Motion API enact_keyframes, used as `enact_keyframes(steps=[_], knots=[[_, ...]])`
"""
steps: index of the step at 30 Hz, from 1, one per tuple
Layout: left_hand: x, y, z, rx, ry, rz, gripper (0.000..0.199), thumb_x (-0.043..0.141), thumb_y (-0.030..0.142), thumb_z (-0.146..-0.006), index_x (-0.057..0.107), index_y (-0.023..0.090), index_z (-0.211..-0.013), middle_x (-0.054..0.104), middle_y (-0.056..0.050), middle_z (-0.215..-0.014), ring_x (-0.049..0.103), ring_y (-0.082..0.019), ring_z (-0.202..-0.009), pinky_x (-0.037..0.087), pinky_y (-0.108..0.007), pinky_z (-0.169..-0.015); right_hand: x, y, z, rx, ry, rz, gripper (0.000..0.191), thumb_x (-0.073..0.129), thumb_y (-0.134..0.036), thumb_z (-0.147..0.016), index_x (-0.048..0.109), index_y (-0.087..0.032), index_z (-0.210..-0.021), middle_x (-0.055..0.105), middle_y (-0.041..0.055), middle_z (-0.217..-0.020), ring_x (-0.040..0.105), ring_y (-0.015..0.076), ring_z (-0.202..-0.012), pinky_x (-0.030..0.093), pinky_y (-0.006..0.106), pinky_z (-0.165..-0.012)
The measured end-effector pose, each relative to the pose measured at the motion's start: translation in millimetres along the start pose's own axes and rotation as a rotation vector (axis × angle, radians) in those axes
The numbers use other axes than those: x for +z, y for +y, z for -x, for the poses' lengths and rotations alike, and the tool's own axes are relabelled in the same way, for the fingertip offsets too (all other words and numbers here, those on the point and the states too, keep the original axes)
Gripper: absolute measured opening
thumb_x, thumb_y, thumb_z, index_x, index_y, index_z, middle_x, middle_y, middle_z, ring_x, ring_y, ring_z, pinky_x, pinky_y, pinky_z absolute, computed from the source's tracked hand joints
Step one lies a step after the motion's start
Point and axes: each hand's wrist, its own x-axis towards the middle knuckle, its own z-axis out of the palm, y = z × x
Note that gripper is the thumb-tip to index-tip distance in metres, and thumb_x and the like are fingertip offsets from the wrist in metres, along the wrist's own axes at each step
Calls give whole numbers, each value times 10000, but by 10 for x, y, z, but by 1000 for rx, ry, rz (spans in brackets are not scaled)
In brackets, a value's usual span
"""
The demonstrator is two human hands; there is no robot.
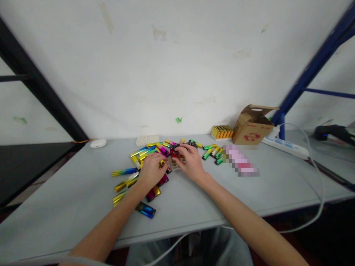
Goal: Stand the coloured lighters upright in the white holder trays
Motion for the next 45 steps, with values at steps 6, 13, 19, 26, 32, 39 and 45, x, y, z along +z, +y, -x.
enact_keyframes(steps=[6, 13, 19, 26, 32, 39, 45], knots=[[18, -4, 6, 1, -17, -12, 130, 557, 203, -803, 684, 174, -793, 707, -82, -878, 619, -252, -881, 466, -424, -870, 27, 11, -2, -56, -13, 3, 249, 651, -311, -839, 647, -197, -1061, 652, 112, -1122, 572, 229, -1111, 464, 383, -954], [19, -5, 7, 5, -27, -7, 133, 554, 203, -806, 684, 179, -794, 707, -76, -882, 616, -254, -896, 463, -424, -876, 35, 19, -8, -128, 25, 15, 214, 612, -318, -873, 671, -207, -1046, 698, 74, -1038, 549, 225, -1123, 446, 392, -978], [39, -27, 14, 7, -29, -20, 176, 522, 220, -838, 689, 177, -802, 707, -80, -898, 612, -250, -904, 460, -430, -883, 24, 52, -27, -120, 49, 98, 208, 550, -258, -899, 700, -228, -1039, 640, 71, -1188, 478, 239, -1209, 415, 424, -1019], [23, -17, 15, 6, -5, -11, 187, 514, 244, -852, 684, 184, -802, 709, -74, -892, 616, -241, -884, 463, -430, -887, -123, 56, -80, -92, -54, 77, 395, 508, -204, -872, 584, -202, -1260, 515, 124, -1344, 358, 275, -1325, 346, 464, -1082], [-10, 30, 21, -13, 22, 4, 165, 534, 266, -837, 680, 195, -865, 702, -70, -933, 611, -256, -948, 463, -425, -906, -366, 500, -140, 172, 191, -12, 262, 479, -193, -862, 660, -189, -1052, 607, 112, -1119, 534, 247, -1090, 413, 452, -989], [20, 13, 43, -13, -6, -8, 194, 580, 318, -818, 692, 177, -889, 695, -93, -979, 602, -276, -970, 455, -452, -920, -477, 634, -138, 104, 77, -114, 174, 560, -190, -814, 716, -197, -891, 644, 78, -1025, 576, 218, -994, 447, 401, -924], [60, -16, 73, -51, 61, -88, 257, 670, 403, -754, 711, 191, -893, 671, -100, -1050, 499, -335, -1167, 364, -515, -1032, -433, 549, -133, -6, -58, -105, 185, 674, -268, -783, 721, -225, -957, 635, 75, -1081, 550, 231, -1058, 440, 434, -950]])
